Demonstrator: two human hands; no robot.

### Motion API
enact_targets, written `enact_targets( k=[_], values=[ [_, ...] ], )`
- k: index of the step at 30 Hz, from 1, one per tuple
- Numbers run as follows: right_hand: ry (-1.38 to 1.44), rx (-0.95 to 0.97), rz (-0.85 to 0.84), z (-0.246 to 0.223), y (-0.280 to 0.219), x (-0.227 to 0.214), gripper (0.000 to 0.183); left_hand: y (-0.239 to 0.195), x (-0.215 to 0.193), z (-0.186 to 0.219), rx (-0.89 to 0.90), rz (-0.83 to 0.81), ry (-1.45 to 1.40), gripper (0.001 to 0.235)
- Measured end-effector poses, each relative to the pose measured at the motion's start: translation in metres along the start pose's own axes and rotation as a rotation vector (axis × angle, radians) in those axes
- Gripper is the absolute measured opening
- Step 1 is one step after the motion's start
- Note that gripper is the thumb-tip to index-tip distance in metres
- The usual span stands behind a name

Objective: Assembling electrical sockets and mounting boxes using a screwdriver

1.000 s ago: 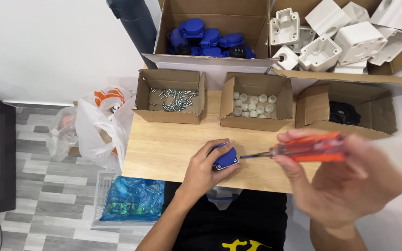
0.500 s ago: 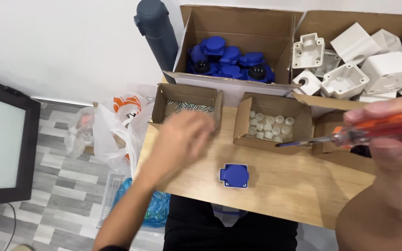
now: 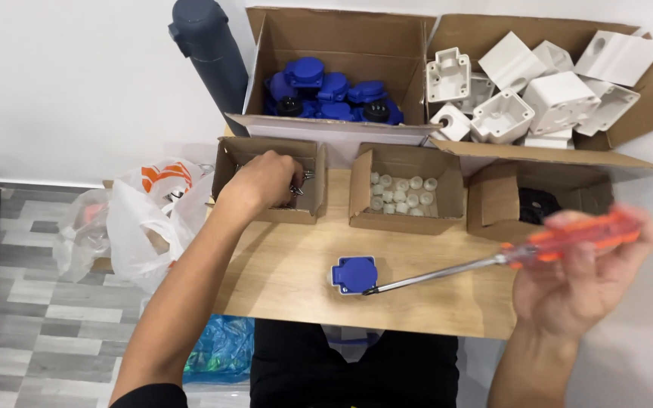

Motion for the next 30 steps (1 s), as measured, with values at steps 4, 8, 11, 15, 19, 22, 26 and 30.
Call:
enact_targets(
  k=[4,8,11,15,19,22,26,30],
  values=[
    [0.453,0.281,0.131,0.024,-0.069,-0.013,0.013,0.005,0.009,-0.009,0.022,0.021,0.015,0.04],
    [1.07,0.584,-0.05,0.076,-0.168,-0.029,0.034,0.007,0.014,-0.013,0.005,0.045,0.068,0.029],
    [1.351,0.838,0.039,0.104,-0.242,-0.038,0.045,0.007,0.014,-0.013,-0.001,0.023,0.03,0.027],
    [1.245,0.911,-0.022,0.118,-0.306,-0.058,0.068,0.008,0.013,-0.012,-0.015,0.011,0.052,0.027],
    [1.076,0.841,-0.272,0.084,-0.284,-0.021,0.049,0.001,0.009,-0.014,-0.001,0.023,0.101,0.02],
    [0.806,0.826,-0.404,0.054,-0.254,0.004,0.049,-0.03,-0.016,0.0,0.095,0.217,0.048,0.009],
    [0.573,0.795,-0.343,0.044,-0.25,0.006,0.05,-0.109,-0.049,0.046,0.338,0.494,-0.225,0.008],
    [0.455,0.747,-0.334,0.048,-0.265,0.005,0.045,-0.162,-0.019,0.079,0.724,0.645,-0.668,0.01]
  ],
)
Point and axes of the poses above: each hand's wrist, its own y-axis towards the middle knuckle, its own x-axis out of the palm, z = x × y, the point moved 4 cm from there along y, towards the middle knuckle, and after that the axes turned 7 degrees about x, right-handed, at the moved point
